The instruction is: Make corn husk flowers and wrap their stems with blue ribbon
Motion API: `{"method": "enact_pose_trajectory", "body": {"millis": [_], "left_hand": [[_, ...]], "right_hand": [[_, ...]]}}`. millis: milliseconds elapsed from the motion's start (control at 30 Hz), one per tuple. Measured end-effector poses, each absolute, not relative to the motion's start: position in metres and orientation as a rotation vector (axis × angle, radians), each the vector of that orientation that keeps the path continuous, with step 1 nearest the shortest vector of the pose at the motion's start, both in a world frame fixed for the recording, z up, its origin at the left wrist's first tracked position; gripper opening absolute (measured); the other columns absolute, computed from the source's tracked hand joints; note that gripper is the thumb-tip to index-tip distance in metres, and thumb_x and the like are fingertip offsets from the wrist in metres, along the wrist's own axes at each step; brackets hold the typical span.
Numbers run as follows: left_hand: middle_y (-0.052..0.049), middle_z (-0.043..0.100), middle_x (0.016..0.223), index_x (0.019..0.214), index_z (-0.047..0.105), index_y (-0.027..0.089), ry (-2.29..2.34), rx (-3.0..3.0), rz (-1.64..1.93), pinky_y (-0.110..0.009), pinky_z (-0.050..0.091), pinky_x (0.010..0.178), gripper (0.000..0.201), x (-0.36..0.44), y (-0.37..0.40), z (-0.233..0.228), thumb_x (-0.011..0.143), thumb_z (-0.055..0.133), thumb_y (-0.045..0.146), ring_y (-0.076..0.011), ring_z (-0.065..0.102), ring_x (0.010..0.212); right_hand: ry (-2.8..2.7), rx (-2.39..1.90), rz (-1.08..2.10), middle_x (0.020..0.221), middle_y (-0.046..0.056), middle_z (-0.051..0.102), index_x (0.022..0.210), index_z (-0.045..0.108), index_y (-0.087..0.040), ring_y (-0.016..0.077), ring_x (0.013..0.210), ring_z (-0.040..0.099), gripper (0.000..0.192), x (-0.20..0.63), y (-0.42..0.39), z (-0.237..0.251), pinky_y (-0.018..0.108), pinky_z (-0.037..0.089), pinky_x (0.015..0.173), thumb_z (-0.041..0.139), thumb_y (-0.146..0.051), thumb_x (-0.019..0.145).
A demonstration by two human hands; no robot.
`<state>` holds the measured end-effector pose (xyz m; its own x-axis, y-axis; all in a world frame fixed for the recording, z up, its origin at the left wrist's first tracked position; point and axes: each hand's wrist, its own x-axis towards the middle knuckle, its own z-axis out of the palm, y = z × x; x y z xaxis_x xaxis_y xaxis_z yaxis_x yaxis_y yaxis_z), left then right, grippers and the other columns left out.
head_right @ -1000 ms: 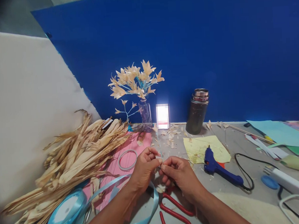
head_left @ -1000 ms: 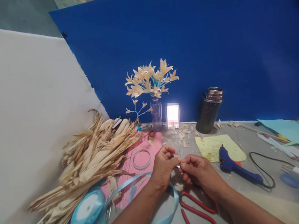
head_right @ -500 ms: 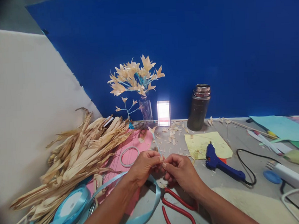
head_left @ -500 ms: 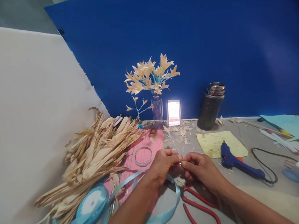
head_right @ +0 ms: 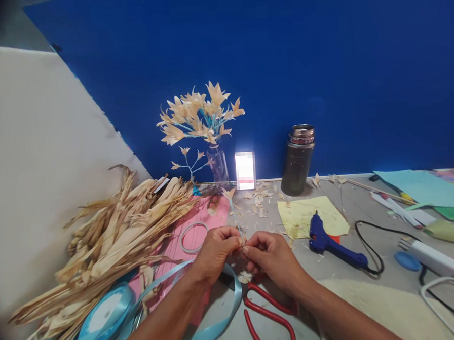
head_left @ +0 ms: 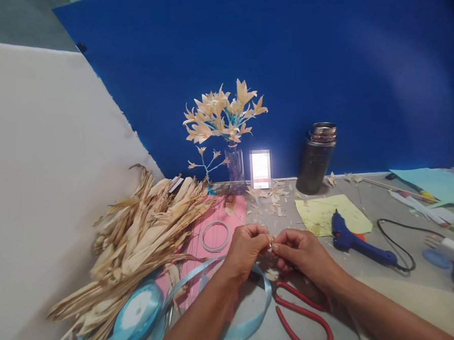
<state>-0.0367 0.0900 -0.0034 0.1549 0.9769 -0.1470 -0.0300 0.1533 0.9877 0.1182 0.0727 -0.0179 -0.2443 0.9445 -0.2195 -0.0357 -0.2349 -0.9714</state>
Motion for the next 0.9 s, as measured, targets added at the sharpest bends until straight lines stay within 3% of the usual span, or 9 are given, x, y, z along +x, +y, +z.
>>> {"method": "enact_pose_trajectory", "body": {"millis": [200, 500, 733, 900], "left_hand": [[0.002, 0.056, 0.049, 0.061, 0.061, 0.015, 1.09, 1.128, 1.019, -0.022, 0.033, 0.051, 0.011, -0.036, 0.089, -0.003, 0.063, 0.066, 0.025, -0.0098, 0.049, 0.048], [0.004, 0.052, 0.048, 0.064, 0.06, 0.016, 1.058, 1.052, 1.05, -0.021, 0.03, 0.05, 0.009, -0.036, 0.091, -0.011, 0.063, 0.066, 0.022, -0.0084, 0.046, 0.045], [0.005, 0.049, 0.047, 0.059, 0.057, 0.016, 0.894, 0.88, 1.03, -0.021, 0.029, 0.049, 0.011, -0.034, 0.088, -0.009, 0.059, 0.067, 0.019, -0.0067, 0.04, 0.044], [0.003, 0.052, 0.049, 0.062, 0.059, 0.015, 0.893, 0.919, 1.003, -0.021, 0.029, 0.05, 0.015, -0.036, 0.087, -0.011, 0.061, 0.071, 0.023, -0.0073, 0.043, 0.046]], "right_hand": [[-1.271, -1.14, 1.676, 0.053, -0.005, 0.063, 0.075, 0.064, -0.018, 0.011, 0.047, 0.057, 0.033, 0.12, 0.073, -0.013, 0.023, 0.05, 0.048, 0.076, -0.049, 0.071], [-1.341, -1.116, 1.698, 0.051, -0.005, 0.06, 0.07, 0.064, -0.016, 0.0075, 0.045, 0.054, 0.042, 0.122, 0.074, -0.007, 0.018, 0.041, 0.046, 0.074, -0.057, 0.072], [-1.364, -1.052, 1.768, 0.053, -0.003, 0.063, 0.069, 0.063, -0.016, 0.0102, 0.046, 0.059, 0.041, 0.123, 0.074, -0.011, 0.02, 0.045, 0.048, 0.072, -0.056, 0.076], [-1.273, -0.929, 1.906, 0.062, 0.001, 0.068, 0.072, 0.066, -0.014, 0.0063, 0.046, 0.054, 0.04, 0.126, 0.075, -0.008, 0.018, 0.041, 0.046, 0.079, -0.051, 0.071]]}}
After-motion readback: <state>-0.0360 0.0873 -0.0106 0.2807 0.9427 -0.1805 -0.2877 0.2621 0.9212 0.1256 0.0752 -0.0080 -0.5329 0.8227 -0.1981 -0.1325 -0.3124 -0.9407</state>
